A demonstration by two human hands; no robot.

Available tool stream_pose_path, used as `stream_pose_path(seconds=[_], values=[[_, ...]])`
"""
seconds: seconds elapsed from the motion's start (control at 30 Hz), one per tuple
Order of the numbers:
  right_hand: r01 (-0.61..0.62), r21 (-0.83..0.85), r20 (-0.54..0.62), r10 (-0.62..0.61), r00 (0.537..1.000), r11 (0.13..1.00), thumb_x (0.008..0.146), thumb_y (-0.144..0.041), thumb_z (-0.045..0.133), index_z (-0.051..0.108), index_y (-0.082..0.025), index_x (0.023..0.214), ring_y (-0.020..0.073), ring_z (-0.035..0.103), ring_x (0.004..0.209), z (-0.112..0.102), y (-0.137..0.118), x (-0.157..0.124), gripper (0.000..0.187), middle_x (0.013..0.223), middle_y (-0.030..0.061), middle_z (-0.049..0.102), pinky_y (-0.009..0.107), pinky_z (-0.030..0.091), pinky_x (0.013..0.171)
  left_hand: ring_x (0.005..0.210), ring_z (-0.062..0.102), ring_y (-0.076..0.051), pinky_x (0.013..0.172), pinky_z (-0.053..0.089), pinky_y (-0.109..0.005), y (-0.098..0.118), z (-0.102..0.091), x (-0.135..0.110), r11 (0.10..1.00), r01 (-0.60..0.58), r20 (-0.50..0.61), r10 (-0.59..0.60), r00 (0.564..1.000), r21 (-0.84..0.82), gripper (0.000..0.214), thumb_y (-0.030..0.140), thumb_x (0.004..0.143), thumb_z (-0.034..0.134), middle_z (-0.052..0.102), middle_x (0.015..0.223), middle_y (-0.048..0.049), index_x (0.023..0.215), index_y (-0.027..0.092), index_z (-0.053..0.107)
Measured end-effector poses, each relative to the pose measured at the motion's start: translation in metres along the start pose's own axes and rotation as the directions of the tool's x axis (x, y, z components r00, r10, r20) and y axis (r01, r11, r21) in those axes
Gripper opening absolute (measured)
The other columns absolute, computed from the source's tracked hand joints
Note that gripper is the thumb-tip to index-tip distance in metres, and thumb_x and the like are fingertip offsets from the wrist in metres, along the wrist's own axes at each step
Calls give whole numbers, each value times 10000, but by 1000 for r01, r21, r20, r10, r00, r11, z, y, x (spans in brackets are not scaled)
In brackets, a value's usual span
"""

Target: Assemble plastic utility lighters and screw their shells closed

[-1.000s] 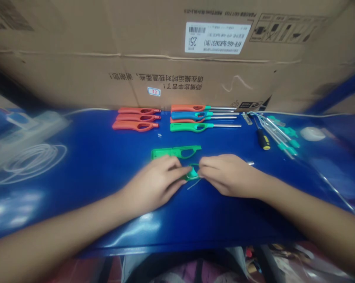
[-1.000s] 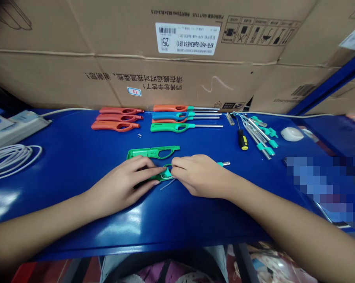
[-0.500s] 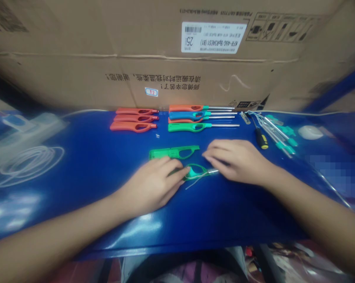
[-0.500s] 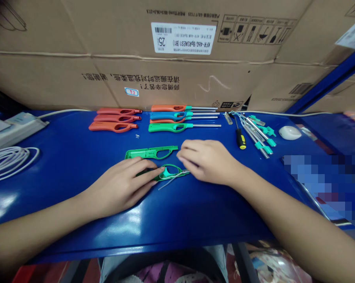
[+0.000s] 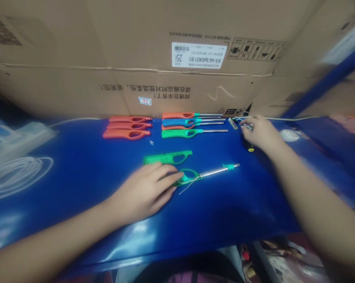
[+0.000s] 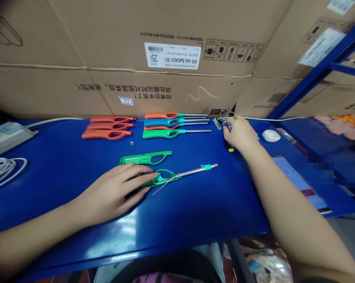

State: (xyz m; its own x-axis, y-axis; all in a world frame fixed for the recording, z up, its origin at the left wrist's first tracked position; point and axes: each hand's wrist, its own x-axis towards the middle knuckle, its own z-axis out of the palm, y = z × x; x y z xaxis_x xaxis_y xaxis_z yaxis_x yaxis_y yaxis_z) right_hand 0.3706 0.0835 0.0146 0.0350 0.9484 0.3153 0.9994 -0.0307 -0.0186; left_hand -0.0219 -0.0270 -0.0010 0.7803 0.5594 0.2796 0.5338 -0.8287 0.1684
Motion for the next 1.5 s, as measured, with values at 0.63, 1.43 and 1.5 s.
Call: stream_pose_path(seconds=[0.63, 1.43, 1.5], values=[[62, 23, 87, -64, 994, 998, 881, -352, 559, 716, -175, 1016, 288, 718, 897, -5, -23, -8, 273, 971, 108, 771, 406, 536, 790, 1071, 648, -241, 906, 539, -414, 0, -10, 0, 996, 64, -31, -66, 997, -64, 344, 274, 954, 544, 694, 1188, -68, 1287, 230, 619], [-12, 6, 101, 11, 995, 1000, 760, -218, 603, 703, -188, 800, 350, 697, 832, 6, -22, -7, 112, 825, 142, 742, 421, 496, 693, 1036, 635, -224, 883, 546, -385, -14, -11, 2, 986, 90, 31, -87, 996, -139, 281, 316, 980, 552, 683, 1140, -70, 1230, 229, 647], [13, 71, 75, -19, 997, 997, 769, -217, 585, 704, -190, 795, 326, 694, 817, 2, -24, -7, 126, 840, 128, 743, 404, 497, 694, 1039, 633, -225, 889, 545, -388, -14, -11, 3, 986, 87, 29, -84, 996, -143, 282, 313, 981, 551, 682, 1142, -72, 1231, 227, 648]])
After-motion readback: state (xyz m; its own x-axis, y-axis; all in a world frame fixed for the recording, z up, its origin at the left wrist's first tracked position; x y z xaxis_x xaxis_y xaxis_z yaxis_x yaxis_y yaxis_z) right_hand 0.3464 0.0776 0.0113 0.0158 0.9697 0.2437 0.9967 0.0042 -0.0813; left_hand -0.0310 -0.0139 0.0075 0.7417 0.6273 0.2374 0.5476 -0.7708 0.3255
